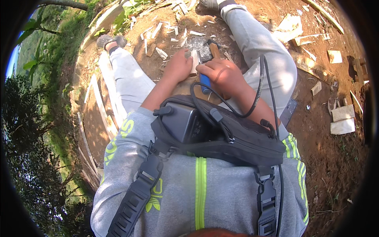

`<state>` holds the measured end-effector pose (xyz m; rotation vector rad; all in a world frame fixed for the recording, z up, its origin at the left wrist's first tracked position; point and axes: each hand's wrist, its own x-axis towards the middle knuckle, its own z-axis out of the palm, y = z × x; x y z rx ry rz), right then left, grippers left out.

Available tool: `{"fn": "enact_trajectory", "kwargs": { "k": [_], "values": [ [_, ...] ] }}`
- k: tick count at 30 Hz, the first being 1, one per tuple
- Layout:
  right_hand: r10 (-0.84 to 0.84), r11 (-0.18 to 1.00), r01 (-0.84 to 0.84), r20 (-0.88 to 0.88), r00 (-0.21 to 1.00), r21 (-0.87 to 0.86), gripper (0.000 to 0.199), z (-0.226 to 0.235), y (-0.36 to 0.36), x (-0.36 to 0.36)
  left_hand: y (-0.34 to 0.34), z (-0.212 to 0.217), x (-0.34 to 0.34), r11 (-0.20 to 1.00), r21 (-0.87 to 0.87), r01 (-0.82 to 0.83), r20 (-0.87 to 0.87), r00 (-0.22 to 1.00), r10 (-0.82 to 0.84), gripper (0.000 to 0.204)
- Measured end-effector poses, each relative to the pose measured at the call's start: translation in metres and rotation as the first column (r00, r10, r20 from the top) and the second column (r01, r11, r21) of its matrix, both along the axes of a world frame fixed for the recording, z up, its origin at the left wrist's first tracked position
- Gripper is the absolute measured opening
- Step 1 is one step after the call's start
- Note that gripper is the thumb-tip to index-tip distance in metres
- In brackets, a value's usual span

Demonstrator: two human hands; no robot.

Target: The person carves a piece of wood by hitting a chisel with a mallet while sitting on the ground, then handles and wipes the wood by hand.

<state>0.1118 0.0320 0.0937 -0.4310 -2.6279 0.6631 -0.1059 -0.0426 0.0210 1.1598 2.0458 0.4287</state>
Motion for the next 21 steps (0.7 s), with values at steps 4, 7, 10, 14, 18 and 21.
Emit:
{"fn": "enact_trajectory", "kwargs": {
  "k": [4, 7, 10, 14, 18, 21],
  "values": [
    [0.022, 1.000, -0.021, 0.075, 0.997, -0.018, 0.032, 0.005, -0.003, -0.005, -0.002, 0.001, -0.008, 0.996, 0.091, -0.010, 0.063, 0.998, 0.004, 0.048],
    [0.017, 0.999, -0.013, 0.088, 0.996, -0.042, 0.033, 0.007, -0.003, -0.007, -0.003, 0.001, -0.010, 0.997, 0.065, -0.036, 0.169, 0.985, 0.024, 0.047],
    [0.010, 0.997, -0.004, 0.085, 0.996, -0.075, 0.036, 0.004, -0.003, -0.007, -0.004, -0.005, -0.010, 0.998, 0.066, -0.018, 0.197, 0.980, 0.005, 0.046],
    [0.014, 0.995, -0.006, 0.085, 0.996, -0.101, 0.039, 0.005, -0.002, -0.008, -0.005, -0.012, -0.011, 0.995, 0.102, -0.005, 0.190, 0.982, -0.015, 0.045],
    [0.017, 0.995, -0.008, 0.092, 0.996, -0.097, 0.040, 0.002, 0.000, -0.008, -0.003, -0.004, -0.008, 0.997, 0.080, -0.008, 0.191, 0.982, -0.007, 0.048],
    [0.015, 0.996, -0.006, 0.098, 0.995, -0.090, 0.039, 0.000, 0.000, -0.008, -0.002, 0.000, -0.005, 0.998, 0.065, 0.007, 0.170, 0.985, -0.018, 0.049]
  ]
}}
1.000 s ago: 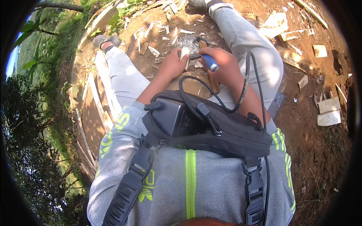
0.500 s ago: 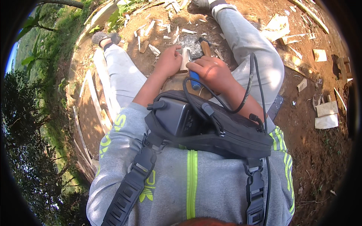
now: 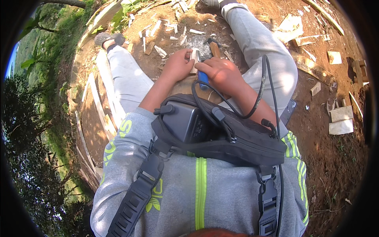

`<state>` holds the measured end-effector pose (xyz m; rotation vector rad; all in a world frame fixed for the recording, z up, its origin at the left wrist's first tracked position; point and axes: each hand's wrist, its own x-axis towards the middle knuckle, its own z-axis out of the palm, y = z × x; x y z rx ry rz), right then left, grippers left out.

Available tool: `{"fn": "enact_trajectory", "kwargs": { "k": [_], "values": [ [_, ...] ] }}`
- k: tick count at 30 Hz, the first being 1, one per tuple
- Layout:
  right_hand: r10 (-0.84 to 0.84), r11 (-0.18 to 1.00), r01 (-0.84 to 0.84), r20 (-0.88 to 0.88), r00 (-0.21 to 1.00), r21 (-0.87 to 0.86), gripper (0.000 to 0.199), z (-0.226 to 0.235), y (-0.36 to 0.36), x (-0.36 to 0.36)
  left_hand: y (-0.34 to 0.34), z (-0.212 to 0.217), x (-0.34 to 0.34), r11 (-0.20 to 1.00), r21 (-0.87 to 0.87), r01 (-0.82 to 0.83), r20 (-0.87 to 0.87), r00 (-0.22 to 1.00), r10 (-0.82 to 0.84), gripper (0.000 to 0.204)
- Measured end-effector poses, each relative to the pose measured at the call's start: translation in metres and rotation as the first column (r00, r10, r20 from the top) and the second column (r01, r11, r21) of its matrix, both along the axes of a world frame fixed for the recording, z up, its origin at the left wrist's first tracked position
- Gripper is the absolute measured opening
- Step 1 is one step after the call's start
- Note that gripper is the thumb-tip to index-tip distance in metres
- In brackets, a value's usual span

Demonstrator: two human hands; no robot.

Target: The person carves a piece of wood by hitting a chisel with a mallet while sitting on the ground, then handles and wipes the wood by hand.

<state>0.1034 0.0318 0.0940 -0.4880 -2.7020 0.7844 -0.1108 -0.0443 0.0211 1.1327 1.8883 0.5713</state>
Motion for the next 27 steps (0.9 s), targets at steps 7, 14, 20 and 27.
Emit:
{"fn": "enact_trajectory", "kwargs": {
  "k": [7, 14, 20, 27],
  "values": [
    [-0.017, 1.000, 0.017, 0.004, 1.000, -0.016, 0.046, 0.000, 0.001, 0.000, 0.004, 0.008, 0.007, 0.997, 0.063, 0.052, -0.122, 0.992, -0.045, 0.050],
    [-0.320, 0.939, 0.304, -0.087, 0.944, -0.159, 0.034, 0.002, 0.017, 0.012, 0.014, 0.002, 0.003, 0.964, 0.186, 0.190, -0.299, 0.946, -0.128, 0.041],
    [-0.584, 0.701, 0.476, -0.044, 0.811, -0.531, 0.019, -0.002, 0.027, 0.014, 0.016, 0.002, -0.005, 0.960, 0.160, 0.231, -0.287, 0.941, -0.179, 0.040],
    [-0.628, 0.658, 0.481, -0.071, 0.775, -0.579, 0.019, -0.002, 0.030, 0.014, 0.019, 0.004, -0.010, 0.962, 0.116, 0.249, -0.253, 0.944, -0.214, 0.039]
  ]
}}
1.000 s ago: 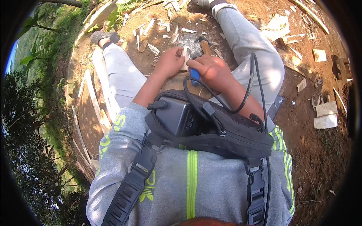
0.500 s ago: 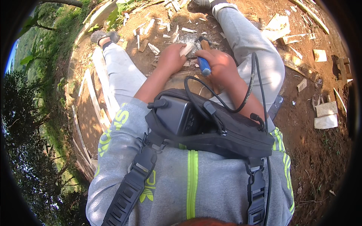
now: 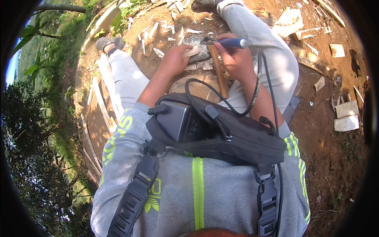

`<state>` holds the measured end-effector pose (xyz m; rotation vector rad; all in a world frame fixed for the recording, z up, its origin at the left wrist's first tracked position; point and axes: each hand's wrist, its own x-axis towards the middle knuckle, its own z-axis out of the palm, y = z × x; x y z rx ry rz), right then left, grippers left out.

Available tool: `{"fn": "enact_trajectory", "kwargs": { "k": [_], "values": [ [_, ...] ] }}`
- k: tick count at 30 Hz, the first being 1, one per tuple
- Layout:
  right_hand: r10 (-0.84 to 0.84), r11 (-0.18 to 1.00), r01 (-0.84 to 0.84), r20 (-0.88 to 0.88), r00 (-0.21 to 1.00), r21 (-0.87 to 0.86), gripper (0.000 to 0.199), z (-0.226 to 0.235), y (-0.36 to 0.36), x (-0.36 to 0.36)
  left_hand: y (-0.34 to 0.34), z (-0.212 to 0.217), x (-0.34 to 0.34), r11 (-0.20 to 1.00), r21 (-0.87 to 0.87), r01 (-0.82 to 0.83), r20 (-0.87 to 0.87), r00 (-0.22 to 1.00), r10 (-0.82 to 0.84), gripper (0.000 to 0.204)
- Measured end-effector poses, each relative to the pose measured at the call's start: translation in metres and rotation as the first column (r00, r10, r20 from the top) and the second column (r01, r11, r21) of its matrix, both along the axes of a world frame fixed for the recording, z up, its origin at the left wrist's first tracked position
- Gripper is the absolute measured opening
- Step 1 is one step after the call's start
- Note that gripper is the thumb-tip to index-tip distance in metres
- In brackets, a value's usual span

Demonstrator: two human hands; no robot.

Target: The person carves a piece of wood by hitting a chisel with a mallet while sitting on the ground, then handles and wipes the wood by hand.

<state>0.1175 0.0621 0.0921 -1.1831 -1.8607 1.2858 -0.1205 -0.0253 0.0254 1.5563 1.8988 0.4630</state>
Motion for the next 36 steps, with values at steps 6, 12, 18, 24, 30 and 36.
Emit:
{"fn": "enact_trajectory", "kwargs": {
  "k": [6, 12, 18, 24, 30, 36],
  "values": [
    [0.048, 0.998, -0.048, -0.009, 0.999, -0.036, 0.025, 0.000, 0.005, 0.003, 0.001, -0.001, 0.003, 0.999, 0.022, -0.031, 0.019, 0.999, 0.030, 0.037],
    [0.047, 0.998, -0.047, 0.024, 0.999, -0.035, 0.022, 0.007, 0.005, 0.002, 0.004, 0.002, 0.005, 0.999, -0.023, -0.041, -0.013, 0.999, 0.041, 0.036],
    [0.035, 0.998, -0.033, 0.028, 0.999, -0.054, 0.021, 0.007, 0.006, 0.001, 0.005, 0.007, 0.006, 0.998, 0.006, -0.058, -0.051, 0.997, 0.058, 0.044],
    [0.035, 0.994, -0.032, 0.025, 0.999, -0.105, 0.025, 0.000, 0.008, 0.002, 0.008, 0.018, -0.005, 0.986, 0.032, -0.166, 0.072, 0.984, 0.164, 0.042],
    [0.231, 0.897, -0.284, 0.191, 0.954, 0.337, 0.030, 0.014, 0.006, -0.001, 0.011, 0.066, 0.008, 0.986, -0.074, -0.146, 0.348, 0.923, 0.163, 0.044],
    [0.271, 0.790, -0.403, 0.326, 0.906, 0.462, 0.023, -0.007, -0.007, -0.012, 0.001, 0.110, 0.032, 0.984, 0.172, 0.056, 0.229, 0.969, -0.095, 0.045]
  ]
}}
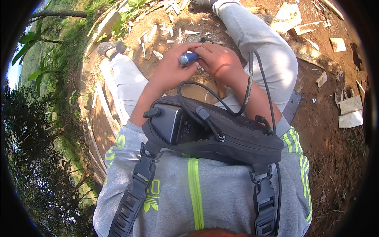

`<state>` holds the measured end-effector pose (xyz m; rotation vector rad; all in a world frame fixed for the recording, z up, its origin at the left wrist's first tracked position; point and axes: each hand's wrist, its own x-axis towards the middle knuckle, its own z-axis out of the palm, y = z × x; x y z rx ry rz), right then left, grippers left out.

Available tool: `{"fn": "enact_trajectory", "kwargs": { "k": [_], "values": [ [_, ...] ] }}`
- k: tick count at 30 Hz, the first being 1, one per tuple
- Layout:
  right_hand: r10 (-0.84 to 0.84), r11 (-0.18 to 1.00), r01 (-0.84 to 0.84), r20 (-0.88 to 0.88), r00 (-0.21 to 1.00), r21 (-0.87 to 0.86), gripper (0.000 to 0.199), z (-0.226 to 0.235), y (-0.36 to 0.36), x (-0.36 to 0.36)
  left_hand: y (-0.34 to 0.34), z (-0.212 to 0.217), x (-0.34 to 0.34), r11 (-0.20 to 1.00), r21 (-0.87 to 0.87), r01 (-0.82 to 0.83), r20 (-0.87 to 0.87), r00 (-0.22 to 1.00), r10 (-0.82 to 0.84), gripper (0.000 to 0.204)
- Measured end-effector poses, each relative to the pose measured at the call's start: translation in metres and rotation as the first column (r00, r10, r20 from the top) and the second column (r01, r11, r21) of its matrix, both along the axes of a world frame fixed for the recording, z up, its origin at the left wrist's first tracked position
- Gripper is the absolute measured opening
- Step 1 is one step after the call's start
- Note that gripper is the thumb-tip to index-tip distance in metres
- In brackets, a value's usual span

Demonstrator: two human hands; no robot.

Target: The person carves a piece of wood by hitting a chisel with a mallet while sitting on the ground, then handles and wipes the wood by hand.

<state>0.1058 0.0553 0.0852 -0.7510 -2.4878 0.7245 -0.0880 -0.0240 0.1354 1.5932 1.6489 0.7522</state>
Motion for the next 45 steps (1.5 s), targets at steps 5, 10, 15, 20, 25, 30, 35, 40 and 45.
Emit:
{"fn": "enact_trajectory", "kwargs": {
  "k": [5, 10, 15, 20, 25, 30, 35, 40, 45],
  "values": [
    [0.028, 0.999, -0.025, 0.050, 0.998, -0.049, 0.028, 0.004, -0.002, 0.000, -0.010, 0.009, 0.007, 0.970, -0.190, -0.149, 0.200, 0.962, 0.187, 0.036],
    [-0.284, 0.926, 0.324, 0.208, 0.936, -0.194, 0.039, -0.001, 0.011, 0.012, -0.013, 0.004, -0.027, 0.922, -0.167, -0.350, 0.428, 0.817, 0.388, 0.021],
    [-0.144, 0.833, 0.394, 0.537, 0.831, -0.387, 0.070, -0.014, 0.007, 0.017, -0.022, 0.003, -0.056, 0.889, -0.208, -0.408, 0.474, 0.753, 0.457, 0.023],
    [-0.045, 0.823, 0.325, 0.517, 0.855, -0.466, 0.077, -0.041, 0.004, 0.010, -0.027, -0.015, -0.060, 0.890, -0.195, -0.411, 0.490, 0.746, 0.452, 0.021],
    [-0.123, 0.807, 0.349, 0.443, 0.888, -0.477, 0.072, -0.043, 0.011, 0.014, -0.029, -0.033, -0.062, 0.875, -0.216, -0.433, 0.518, 0.709, 0.478, 0.020],
    [-0.139, 0.768, 0.403, 0.484, 0.864, -0.498, 0.070, -0.031, 0.016, 0.015, -0.026, -0.042, -0.067, 0.883, -0.220, -0.414, 0.476, 0.745, 0.467, 0.021],
    [-0.207, 0.729, 0.413, 0.400, 0.893, -0.546, 0.070, -0.049, 0.021, 0.019, -0.022, -0.048, -0.071, 0.880, -0.234, -0.414, 0.448, 0.757, 0.475, 0.022],
    [-0.236, 0.698, 0.378, 0.303, 0.923, -0.608, 0.068, -0.040, 0.024, 0.016, -0.016, -0.037, -0.066, 0.884, -0.226, -0.408, 0.359, 0.809, 0.465, 0.024],
    [-0.356, 0.396, 0.231, 0.083, 0.931, -0.889, 0.060, -0.034, 0.024, 0.013, -0.003, -0.025, -0.063, 0.897, -0.197, -0.396, 0.201, 0.879, 0.432, 0.025]
  ]
}}
